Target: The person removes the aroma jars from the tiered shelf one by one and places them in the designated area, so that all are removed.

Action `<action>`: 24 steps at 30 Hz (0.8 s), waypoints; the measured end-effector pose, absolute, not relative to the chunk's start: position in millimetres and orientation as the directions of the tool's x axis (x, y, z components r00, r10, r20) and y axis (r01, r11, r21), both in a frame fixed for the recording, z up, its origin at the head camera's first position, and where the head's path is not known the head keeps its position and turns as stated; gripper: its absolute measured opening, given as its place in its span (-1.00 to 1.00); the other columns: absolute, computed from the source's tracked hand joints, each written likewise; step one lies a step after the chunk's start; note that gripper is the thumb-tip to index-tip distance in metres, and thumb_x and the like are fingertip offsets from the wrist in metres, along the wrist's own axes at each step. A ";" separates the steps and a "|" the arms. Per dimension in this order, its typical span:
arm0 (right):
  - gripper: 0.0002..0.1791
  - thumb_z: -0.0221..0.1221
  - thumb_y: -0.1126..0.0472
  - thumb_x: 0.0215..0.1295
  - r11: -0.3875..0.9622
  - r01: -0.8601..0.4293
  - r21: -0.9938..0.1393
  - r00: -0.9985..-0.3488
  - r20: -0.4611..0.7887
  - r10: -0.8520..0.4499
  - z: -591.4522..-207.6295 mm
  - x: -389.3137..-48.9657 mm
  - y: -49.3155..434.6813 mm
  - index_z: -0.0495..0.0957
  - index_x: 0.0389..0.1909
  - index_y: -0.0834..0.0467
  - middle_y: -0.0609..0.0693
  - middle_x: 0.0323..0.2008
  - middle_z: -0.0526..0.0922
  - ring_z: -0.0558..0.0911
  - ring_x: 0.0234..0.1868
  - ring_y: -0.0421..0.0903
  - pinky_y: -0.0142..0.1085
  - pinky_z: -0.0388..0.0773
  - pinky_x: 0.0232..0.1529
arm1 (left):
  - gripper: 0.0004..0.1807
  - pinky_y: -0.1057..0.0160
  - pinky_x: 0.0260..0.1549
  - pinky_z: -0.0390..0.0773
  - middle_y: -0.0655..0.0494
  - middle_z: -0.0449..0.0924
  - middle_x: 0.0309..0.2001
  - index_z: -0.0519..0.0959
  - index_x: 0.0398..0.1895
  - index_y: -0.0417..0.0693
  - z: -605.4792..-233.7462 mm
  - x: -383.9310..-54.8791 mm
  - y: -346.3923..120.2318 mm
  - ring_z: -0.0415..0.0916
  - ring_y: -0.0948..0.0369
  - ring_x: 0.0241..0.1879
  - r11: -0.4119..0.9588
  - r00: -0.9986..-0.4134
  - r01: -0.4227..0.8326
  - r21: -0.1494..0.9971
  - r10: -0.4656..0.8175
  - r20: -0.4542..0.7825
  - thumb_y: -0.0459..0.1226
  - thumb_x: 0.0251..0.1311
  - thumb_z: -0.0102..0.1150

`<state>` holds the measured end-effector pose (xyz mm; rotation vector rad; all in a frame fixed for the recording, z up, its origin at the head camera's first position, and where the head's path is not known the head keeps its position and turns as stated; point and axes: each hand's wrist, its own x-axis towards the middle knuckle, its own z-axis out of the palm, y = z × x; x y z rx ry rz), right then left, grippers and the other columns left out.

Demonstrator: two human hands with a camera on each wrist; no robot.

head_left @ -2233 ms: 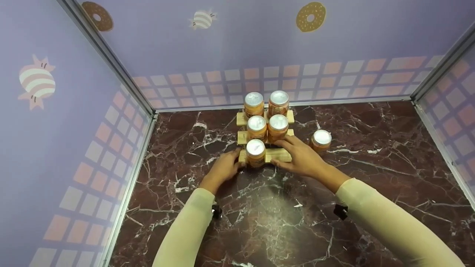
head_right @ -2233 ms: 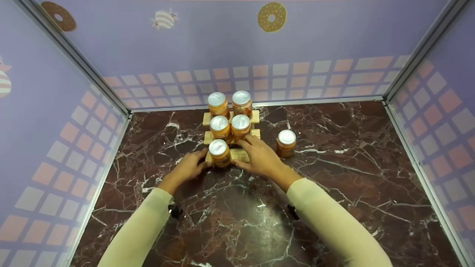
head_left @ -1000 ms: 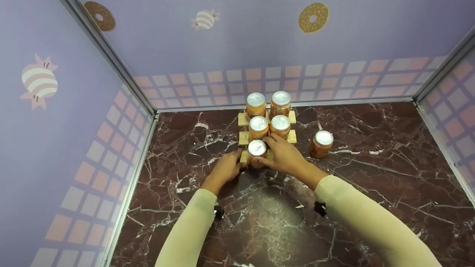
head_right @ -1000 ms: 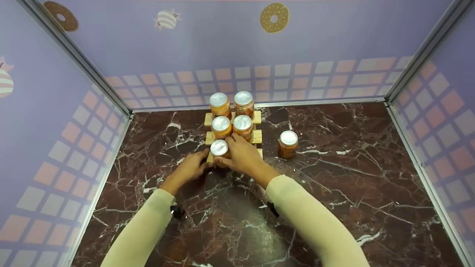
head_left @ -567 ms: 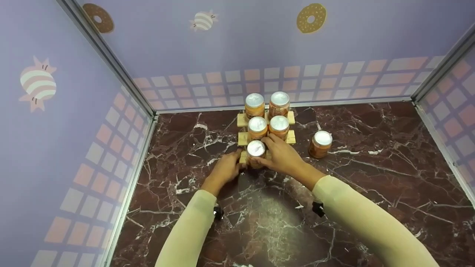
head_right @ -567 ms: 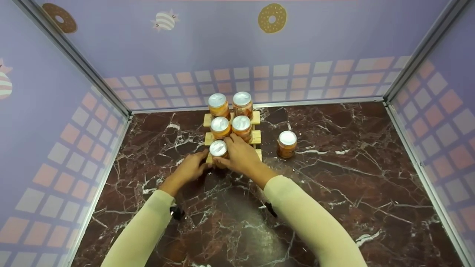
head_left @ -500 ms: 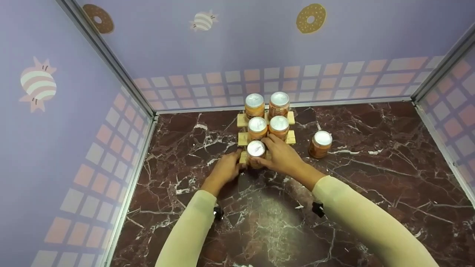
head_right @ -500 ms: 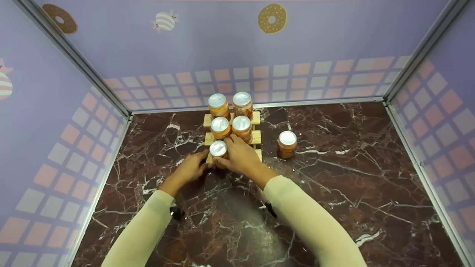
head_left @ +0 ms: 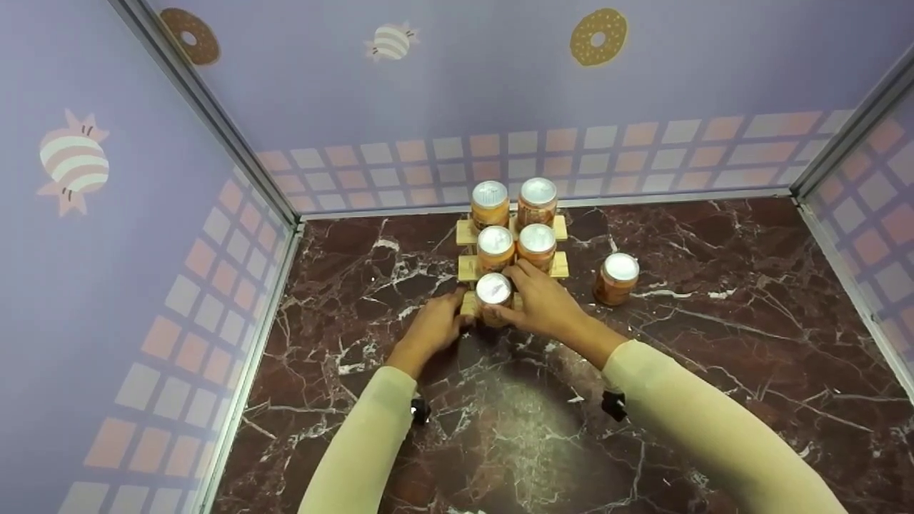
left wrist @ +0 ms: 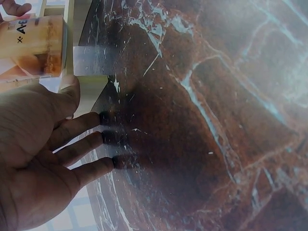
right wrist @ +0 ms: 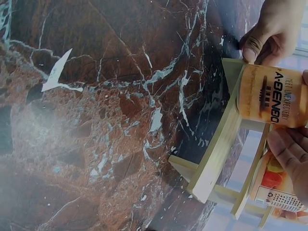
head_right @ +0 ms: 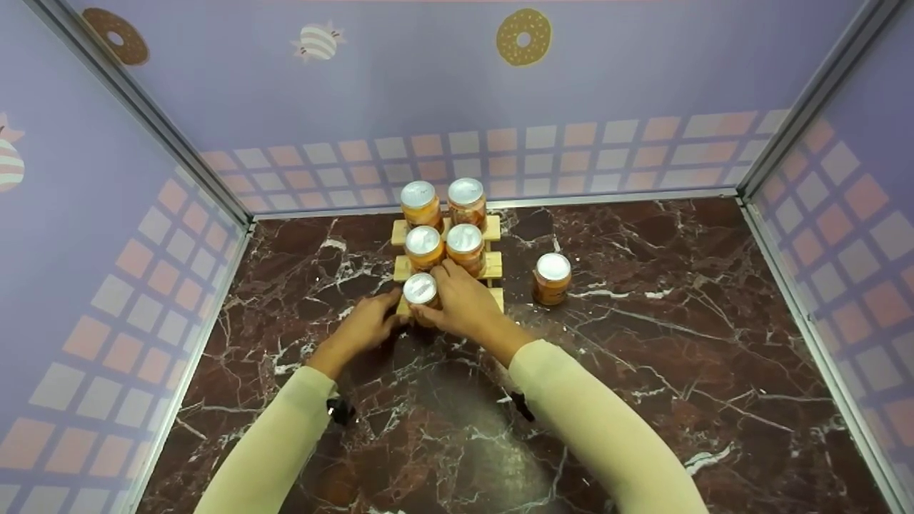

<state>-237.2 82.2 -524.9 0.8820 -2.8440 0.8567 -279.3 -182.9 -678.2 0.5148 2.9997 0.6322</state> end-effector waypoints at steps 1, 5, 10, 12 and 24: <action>-0.31 0.51 -0.06 0.39 0.682 -0.537 -0.496 -0.836 0.201 -0.511 -524.1 -236.8 83.7 0.56 0.31 0.30 0.22 0.15 0.63 0.72 0.13 0.20 0.14 0.73 0.24 | -0.30 -0.17 0.35 0.68 -0.14 0.74 0.29 0.47 0.59 -0.04 -677.2 -279.4 -182.4 0.72 -0.20 0.28 0.863 -0.945 0.311 0.399 0.326 0.031 0.02 0.52 0.37; -0.30 0.53 -0.05 0.36 0.674 -0.548 -0.496 -0.830 0.223 -0.512 -521.1 -235.2 90.2 0.57 0.30 0.33 0.22 0.14 0.65 0.74 0.10 0.21 0.13 0.75 0.23 | -0.28 -0.17 0.37 0.66 -0.15 0.72 0.34 0.45 0.62 -0.06 -675.1 -278.9 -180.9 0.70 -0.20 0.31 0.865 -0.948 0.298 0.403 0.318 0.017 0.02 0.54 0.35; -0.29 0.53 -0.09 0.35 0.677 -0.556 -0.482 -0.827 0.238 -0.509 -517.4 -233.2 99.5 0.58 0.29 0.31 0.24 0.23 0.65 0.75 0.13 0.25 0.16 0.74 0.25 | -0.28 -0.18 0.35 0.67 -0.15 0.71 0.36 0.45 0.63 -0.05 -676.6 -278.9 -182.6 0.70 -0.20 0.31 0.861 -0.948 0.300 0.411 0.317 0.026 0.01 0.52 0.37; -0.30 0.53 -0.09 0.35 0.677 -0.559 -0.478 -0.825 0.243 -0.509 -516.1 -231.6 104.4 0.58 0.27 0.30 0.23 0.23 0.66 0.75 0.12 0.23 0.15 0.75 0.22 | -0.29 -0.19 0.32 0.69 -0.15 0.72 0.34 0.47 0.60 -0.04 -678.5 -279.9 -183.0 0.71 -0.21 0.28 0.856 -0.945 0.310 0.414 0.324 0.039 0.01 0.50 0.39; -0.33 0.55 -0.06 0.31 0.673 -0.571 -0.470 -0.820 0.275 -0.503 -513.9 -223.3 133.8 0.60 0.25 0.26 0.18 0.13 0.70 0.77 0.03 0.17 0.12 0.77 0.11 | -0.31 -0.26 0.35 0.65 -0.21 0.72 0.32 0.45 0.58 0.02 -671.0 -277.5 -180.6 0.70 -0.27 0.27 0.854 -0.949 0.289 0.432 0.315 0.013 -0.03 0.49 0.41</action>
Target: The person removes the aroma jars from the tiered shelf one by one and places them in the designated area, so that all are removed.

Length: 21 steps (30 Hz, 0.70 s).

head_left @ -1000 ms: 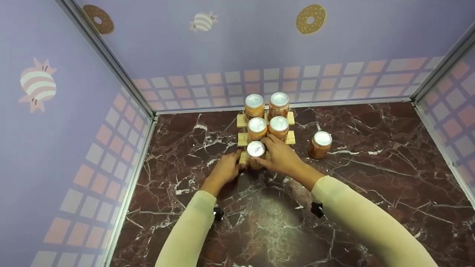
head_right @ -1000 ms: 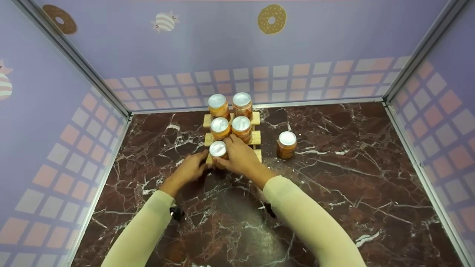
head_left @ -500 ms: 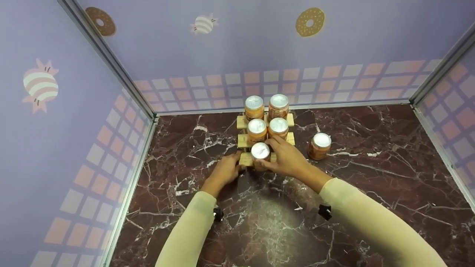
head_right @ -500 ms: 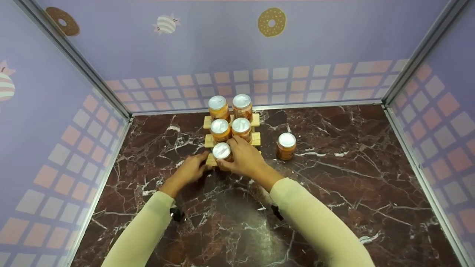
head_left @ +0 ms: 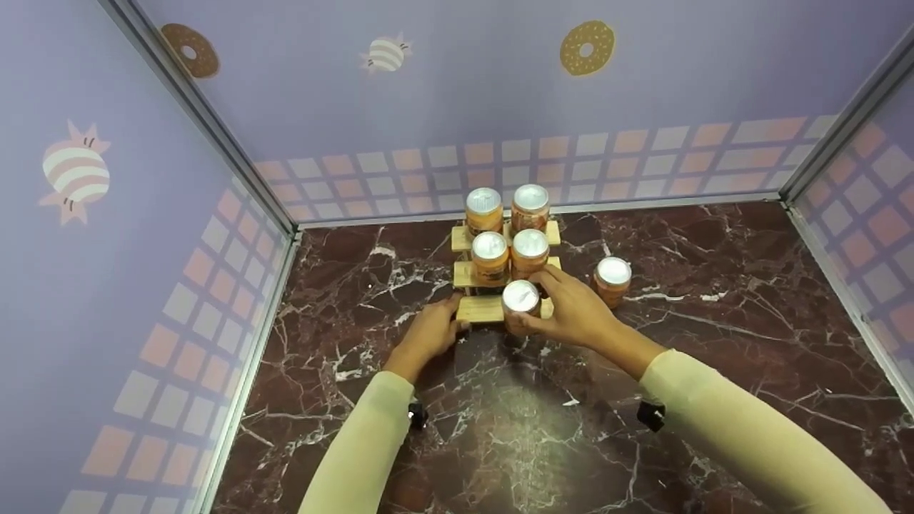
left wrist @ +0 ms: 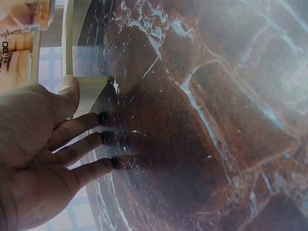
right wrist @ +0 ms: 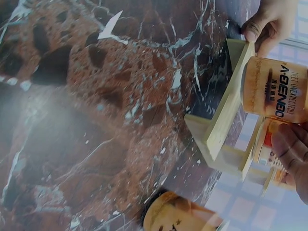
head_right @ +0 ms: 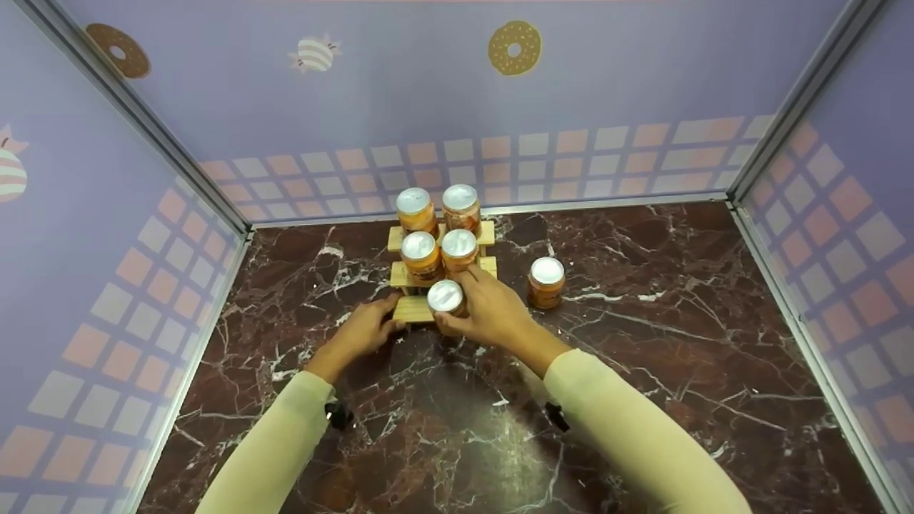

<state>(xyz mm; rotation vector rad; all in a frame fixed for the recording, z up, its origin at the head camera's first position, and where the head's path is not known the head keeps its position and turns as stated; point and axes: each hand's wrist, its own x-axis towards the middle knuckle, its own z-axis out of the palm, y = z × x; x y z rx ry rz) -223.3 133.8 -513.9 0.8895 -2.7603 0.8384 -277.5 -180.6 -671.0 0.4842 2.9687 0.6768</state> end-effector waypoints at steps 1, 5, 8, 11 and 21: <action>-0.34 0.55 -0.08 0.30 0.676 -0.572 -0.464 -0.819 0.282 -0.500 -514.1 -223.0 136.3 0.60 0.23 0.25 0.17 0.11 0.70 0.76 0.01 0.16 0.12 0.77 0.09 | -0.30 -0.26 0.35 0.65 -0.21 0.71 0.33 0.44 0.59 0.01 -670.3 -276.9 -180.2 0.69 -0.27 0.28 0.856 -0.950 0.285 0.431 0.312 0.009 -0.03 0.48 0.41; -0.34 0.57 -0.10 0.25 0.686 -0.574 -0.447 -0.819 0.308 -0.485 -514.7 -222.0 146.9 0.62 0.18 0.23 0.15 0.02 0.70 0.74 -0.09 0.12 0.09 0.78 0.00 | -0.28 -0.27 0.39 0.61 -0.26 0.68 0.36 0.43 0.60 -0.06 -663.5 -273.0 -177.6 0.66 -0.29 0.32 0.854 -0.954 0.267 0.447 0.301 -0.005 -0.07 0.48 0.41; -0.34 0.57 -0.08 0.23 0.690 -0.573 -0.442 -0.819 0.319 -0.476 -514.8 -222.5 154.6 0.63 0.17 0.25 0.14 -0.02 0.68 0.72 -0.13 0.10 0.06 0.78 -0.04 | -0.29 -0.25 0.42 0.60 -0.29 0.66 0.38 0.41 0.62 -0.09 -642.5 -263.4 -173.6 0.65 -0.29 0.35 0.857 -0.953 0.259 0.445 0.301 -0.024 -0.08 0.51 0.39; -0.34 0.56 -0.08 0.23 0.700 -0.569 -0.432 -0.822 0.323 -0.469 -514.7 -223.7 161.9 0.63 0.16 0.27 0.15 -0.03 0.67 0.72 -0.12 0.11 0.05 0.79 -0.02 | -0.29 -0.26 0.42 0.59 -0.30 0.67 0.37 0.42 0.62 -0.09 -636.6 -260.5 -172.6 0.64 -0.30 0.34 0.850 -0.954 0.254 0.461 0.299 -0.027 -0.09 0.51 0.39; -0.35 0.57 -0.07 0.20 0.730 -0.529 -0.432 -0.847 0.313 -0.429 -516.0 -224.1 184.0 0.64 0.14 0.28 0.14 -0.03 0.68 0.72 -0.10 0.12 0.10 0.80 0.01 | -0.28 -0.22 0.37 0.65 -0.18 0.68 0.40 0.43 0.60 0.01 -674.0 -279.2 -181.5 0.67 -0.23 0.35 0.868 -0.948 0.292 0.401 0.319 0.000 0.02 0.50 0.38</action>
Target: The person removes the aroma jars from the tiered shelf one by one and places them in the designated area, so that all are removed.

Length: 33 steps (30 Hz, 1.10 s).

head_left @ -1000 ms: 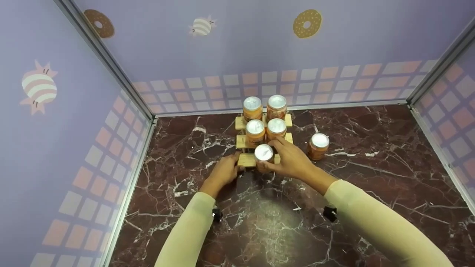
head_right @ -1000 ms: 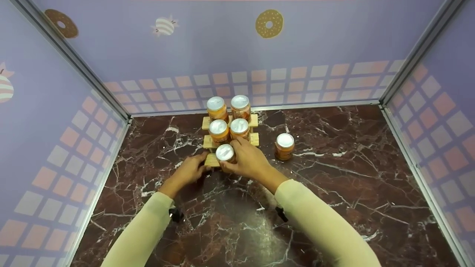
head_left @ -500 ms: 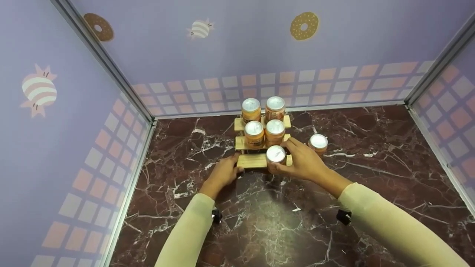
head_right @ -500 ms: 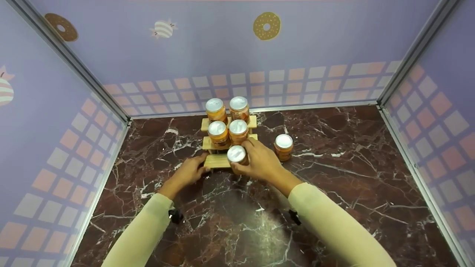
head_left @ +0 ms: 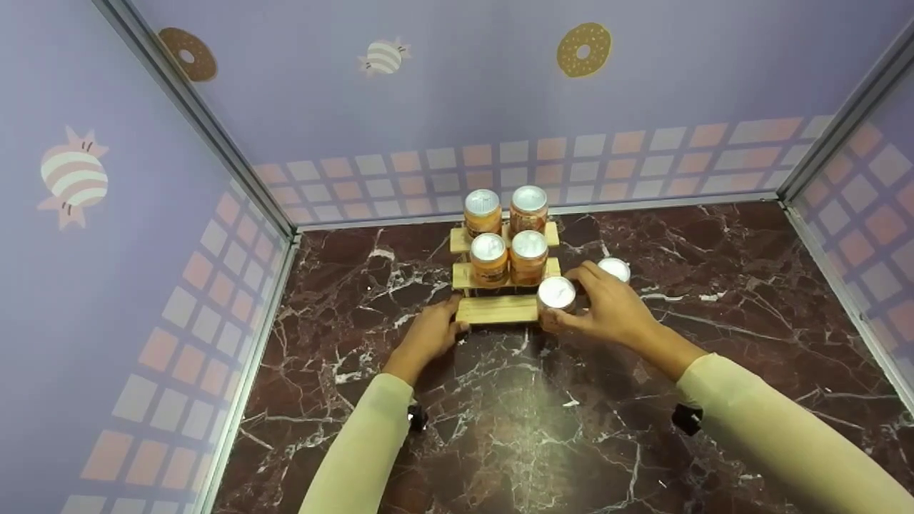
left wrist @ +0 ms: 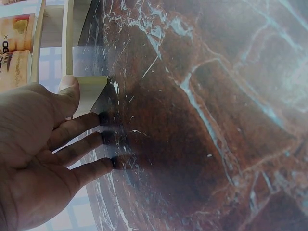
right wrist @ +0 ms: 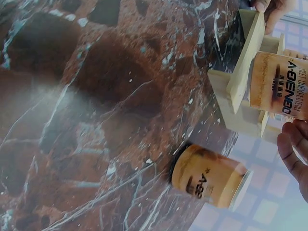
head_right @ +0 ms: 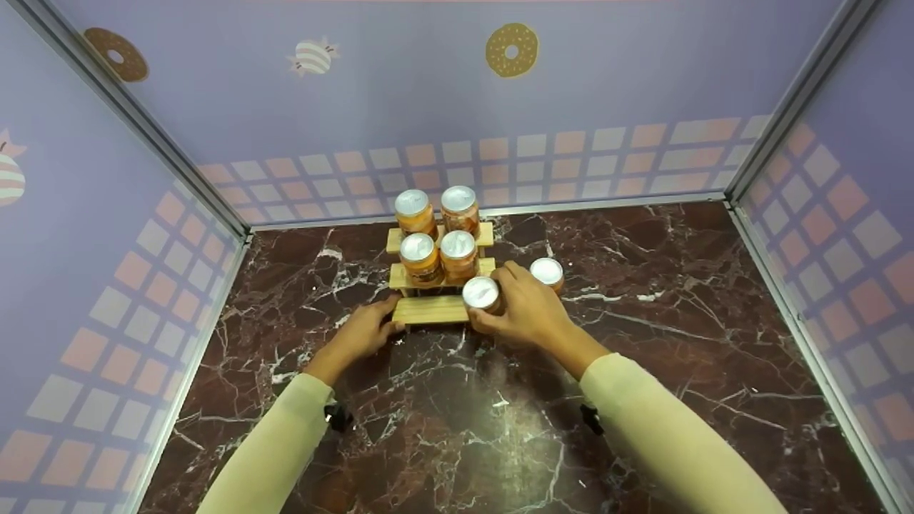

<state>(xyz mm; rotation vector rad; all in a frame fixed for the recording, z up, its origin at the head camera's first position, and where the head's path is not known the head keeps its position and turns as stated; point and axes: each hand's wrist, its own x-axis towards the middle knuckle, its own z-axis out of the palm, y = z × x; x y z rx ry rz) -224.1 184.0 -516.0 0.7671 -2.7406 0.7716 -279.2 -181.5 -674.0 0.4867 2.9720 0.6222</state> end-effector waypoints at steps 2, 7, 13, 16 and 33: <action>-0.33 0.58 -0.07 0.20 0.731 -0.525 -0.435 -0.850 0.313 -0.424 -516.5 -224.3 188.2 0.63 0.14 0.29 0.14 -0.03 0.68 0.72 -0.08 0.12 0.11 0.80 0.03 | -0.28 -0.20 0.39 0.64 -0.16 0.67 0.42 0.43 0.61 0.03 -674.5 -279.3 -181.5 0.67 -0.21 0.36 0.873 -0.949 0.291 0.392 0.317 0.000 0.04 0.51 0.36; -0.30 0.59 -0.11 0.20 0.732 -0.518 -0.441 -0.854 0.308 -0.419 -516.8 -224.7 197.8 0.61 0.15 0.29 0.14 -0.04 0.66 0.70 -0.10 0.12 0.10 0.78 0.03 | -0.30 -0.20 0.39 0.65 -0.17 0.69 0.40 0.43 0.61 0.04 -671.9 -277.4 -180.2 0.68 -0.22 0.34 0.878 -0.950 0.289 0.381 0.312 0.003 0.04 0.52 0.35; -0.32 0.59 -0.06 0.20 0.733 -0.513 -0.446 -0.857 0.305 -0.415 -519.3 -226.4 207.0 0.61 0.15 0.29 0.15 -0.02 0.67 0.71 -0.10 0.13 0.11 0.77 0.01 | -0.27 -0.18 0.40 0.65 -0.17 0.69 0.38 0.42 0.64 0.01 -669.0 -276.1 -179.2 0.68 -0.21 0.33 0.879 -0.952 0.280 0.387 0.307 -0.006 0.03 0.53 0.35; -0.32 0.60 -0.05 0.19 0.736 -0.508 -0.447 -0.860 0.303 -0.410 -520.7 -226.9 211.0 0.61 0.16 0.29 0.16 -0.01 0.68 0.73 -0.09 0.16 0.14 0.78 0.03 | -0.27 -0.17 0.40 0.65 -0.16 0.70 0.37 0.42 0.63 0.02 -669.3 -276.4 -179.4 0.69 -0.20 0.33 0.881 -0.953 0.277 0.385 0.304 -0.010 0.05 0.52 0.35; -0.34 0.60 -0.01 0.16 0.767 -0.479 -0.427 -0.874 0.318 -0.368 -524.1 -225.1 233.9 0.63 0.13 0.32 0.17 -0.03 0.69 0.73 -0.14 0.18 0.15 0.77 -0.07 | -0.27 -0.14 0.43 0.63 -0.12 0.68 0.42 0.44 0.62 0.03 -670.8 -276.3 -178.6 0.67 -0.16 0.36 0.878 -0.956 0.268 0.398 0.294 -0.005 0.03 0.49 0.39</action>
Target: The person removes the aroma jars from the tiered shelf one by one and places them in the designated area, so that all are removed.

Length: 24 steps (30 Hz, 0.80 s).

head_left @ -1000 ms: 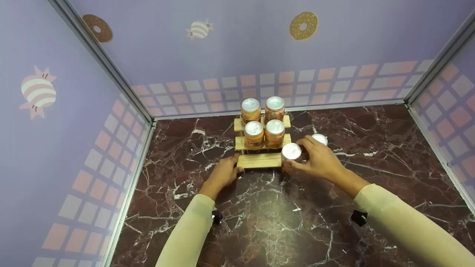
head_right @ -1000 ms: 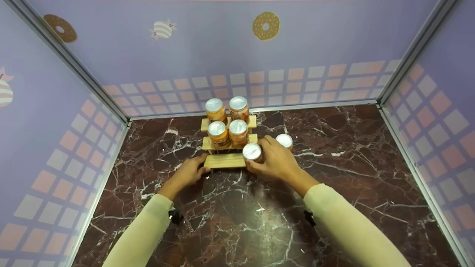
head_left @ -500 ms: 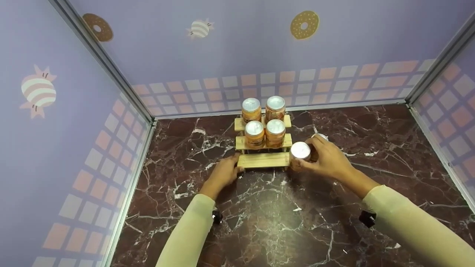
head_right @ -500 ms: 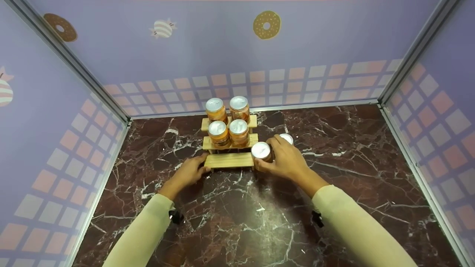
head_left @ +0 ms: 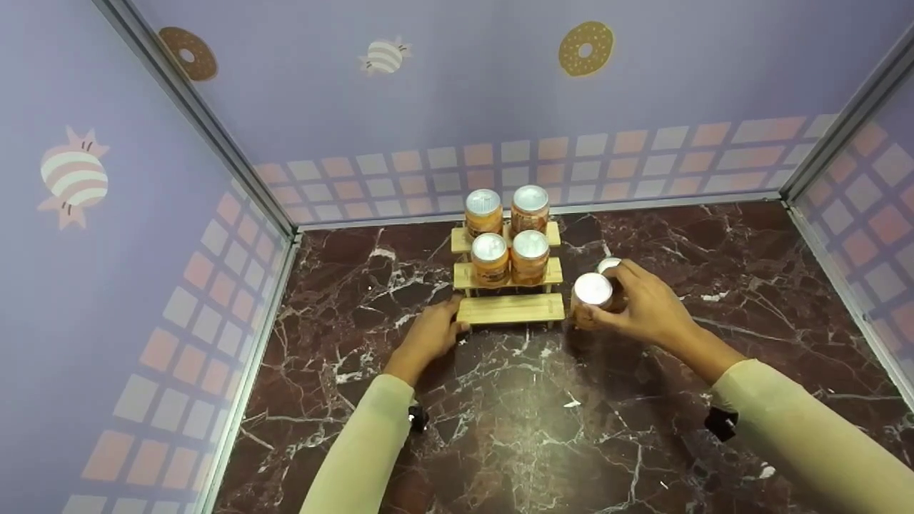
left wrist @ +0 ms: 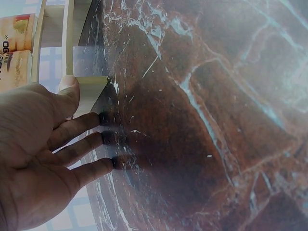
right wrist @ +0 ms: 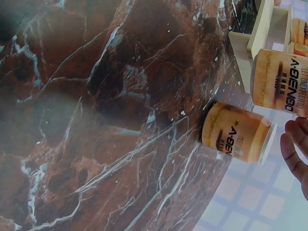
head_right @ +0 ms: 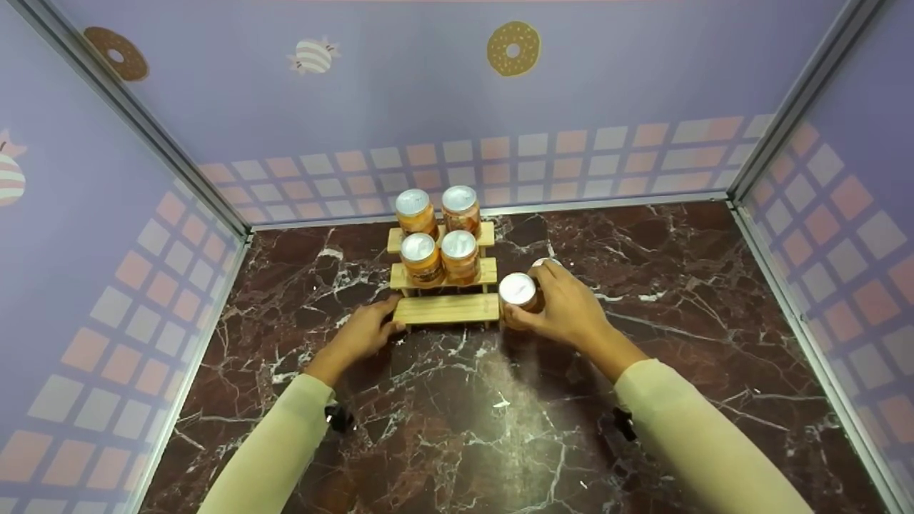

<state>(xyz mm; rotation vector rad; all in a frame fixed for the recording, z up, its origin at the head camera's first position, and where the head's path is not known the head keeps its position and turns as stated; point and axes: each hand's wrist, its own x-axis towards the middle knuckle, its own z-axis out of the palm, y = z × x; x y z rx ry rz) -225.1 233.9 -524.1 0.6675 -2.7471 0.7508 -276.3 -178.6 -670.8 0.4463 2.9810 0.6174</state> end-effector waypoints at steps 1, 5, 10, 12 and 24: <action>-0.33 0.61 -0.01 0.15 0.769 -0.476 -0.427 -0.876 0.314 -0.367 -524.5 -225.1 235.2 0.63 0.13 0.32 0.17 -0.04 0.69 0.73 -0.15 0.17 0.15 0.77 -0.08 | -0.27 -0.14 0.42 0.63 -0.13 0.68 0.42 0.44 0.62 0.03 -671.0 -276.2 -178.7 0.68 -0.17 0.36 0.877 -0.956 0.268 0.399 0.293 -0.001 0.03 0.49 0.39; -0.33 0.60 0.00 0.17 0.774 -0.460 -0.434 -0.885 0.294 -0.361 -526.5 -224.3 240.8 0.62 0.15 0.33 0.17 -0.04 0.69 0.74 -0.14 0.16 0.15 0.78 -0.07 | -0.26 -0.15 0.43 0.63 -0.13 0.66 0.44 0.44 0.63 0.03 -670.8 -275.5 -178.7 0.67 -0.17 0.37 0.875 -0.956 0.266 0.404 0.292 -0.004 0.03 0.49 0.38; -0.35 0.60 0.01 0.19 0.776 -0.448 -0.445 -0.892 0.280 -0.355 -529.5 -222.9 246.7 0.62 0.14 0.34 0.18 -0.04 0.69 0.76 -0.10 0.16 0.14 0.80 -0.03 | -0.27 -0.16 0.42 0.64 -0.12 0.67 0.43 0.45 0.62 0.05 -670.7 -275.8 -179.4 0.67 -0.18 0.36 0.874 -0.957 0.262 0.409 0.290 -0.006 0.05 0.50 0.37; -0.35 0.61 0.01 0.19 0.776 -0.447 -0.444 -0.892 0.279 -0.354 -530.4 -222.3 249.0 0.62 0.12 0.34 0.18 -0.06 0.69 0.76 -0.11 0.16 0.14 0.79 -0.04 | -0.27 -0.16 0.43 0.62 -0.12 0.66 0.44 0.44 0.63 0.05 -671.2 -276.0 -179.7 0.67 -0.18 0.37 0.874 -0.958 0.261 0.409 0.288 -0.005 0.05 0.50 0.36; -0.34 0.60 -0.02 0.18 0.806 -0.437 -0.400 -0.894 0.295 -0.339 -536.4 -219.5 269.0 0.63 0.12 0.33 0.15 -0.11 0.67 0.68 -0.20 0.08 0.06 0.73 -0.16 | -0.26 -0.18 0.40 0.64 -0.13 0.67 0.42 0.43 0.63 0.05 -674.6 -275.9 -180.5 0.67 -0.20 0.35 0.877 -0.956 0.269 0.398 0.293 0.001 0.04 0.49 0.38</action>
